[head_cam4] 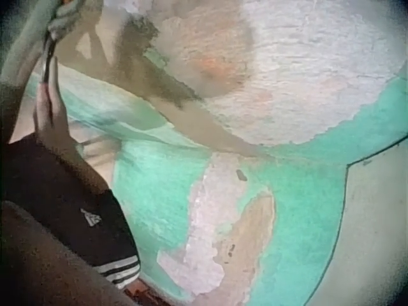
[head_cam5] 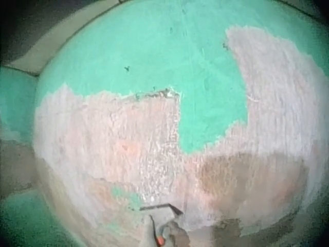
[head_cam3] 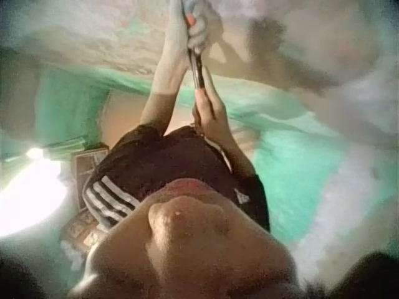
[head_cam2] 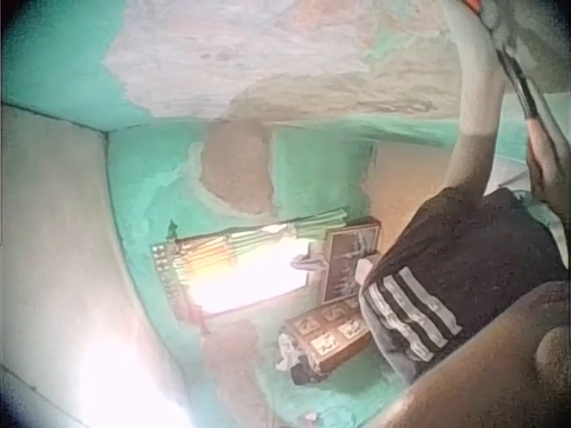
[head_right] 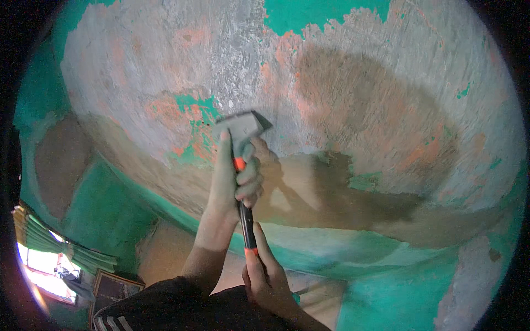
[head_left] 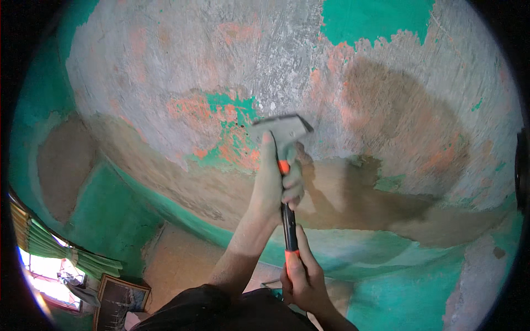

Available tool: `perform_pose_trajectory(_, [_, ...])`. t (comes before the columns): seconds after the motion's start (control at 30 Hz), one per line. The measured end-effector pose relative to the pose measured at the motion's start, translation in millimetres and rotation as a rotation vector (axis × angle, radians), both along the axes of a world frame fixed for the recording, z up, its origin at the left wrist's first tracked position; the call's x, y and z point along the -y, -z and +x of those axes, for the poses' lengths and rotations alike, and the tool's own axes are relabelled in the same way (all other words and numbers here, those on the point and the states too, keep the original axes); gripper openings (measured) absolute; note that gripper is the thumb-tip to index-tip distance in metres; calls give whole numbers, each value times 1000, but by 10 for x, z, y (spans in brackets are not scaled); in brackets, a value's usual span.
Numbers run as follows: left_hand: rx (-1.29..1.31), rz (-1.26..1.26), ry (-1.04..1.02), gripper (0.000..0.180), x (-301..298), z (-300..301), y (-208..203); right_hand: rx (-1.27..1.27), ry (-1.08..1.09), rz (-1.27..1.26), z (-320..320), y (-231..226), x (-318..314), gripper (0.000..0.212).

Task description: Scraping old green paint off a concrete wall using a hand scraper.

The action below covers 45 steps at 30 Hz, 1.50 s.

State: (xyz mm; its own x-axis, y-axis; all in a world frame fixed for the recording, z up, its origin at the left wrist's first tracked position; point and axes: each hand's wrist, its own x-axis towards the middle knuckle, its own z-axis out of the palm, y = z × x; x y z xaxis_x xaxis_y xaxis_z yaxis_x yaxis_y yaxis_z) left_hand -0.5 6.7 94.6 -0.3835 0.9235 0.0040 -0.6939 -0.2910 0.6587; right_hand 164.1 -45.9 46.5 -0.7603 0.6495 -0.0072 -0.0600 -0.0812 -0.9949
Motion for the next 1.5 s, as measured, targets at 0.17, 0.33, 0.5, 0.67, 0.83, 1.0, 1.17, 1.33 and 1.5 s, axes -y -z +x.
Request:
perform_pose_trajectory(0.17, [11,-7,46,52,-26,18,1,51,-2,-19,59,12,7,56])
perform_pose_trajectory(0.33, [26,32,47,51,39,63,-76,84,-43,-89,82,-197,-6,59])
perform_pose_trajectory(0.5, [-11,117,46,51,15,-27,-108,89,-32,-48,56,-190,13,62])
perform_pose_trajectory(0.67, [-7,38,80,52,-3,35,-62,92,-21,-89,52,-47,42,62])
perform_pose_trajectory(0.83, [-17,77,69,54,-33,2,-69,64,-41,-139,70,-185,18,58])
perform_pose_trajectory(1.0, [-25,40,33,53,3,-1,-125,48,-70,-93,43,-162,27,66])
perform_pose_trajectory(1.17, [9,56,33,51,-3,-33,-167,49,-41,-103,18,-145,39,65])
perform_pose_trajectory(1.33, [-34,7,73,50,47,38,-55,54,-66,-131,45,-167,72,62])
perform_pose_trajectory(1.5, [37,65,46,50,36,-5,-134,77,-53,-162,28,-324,13,56])
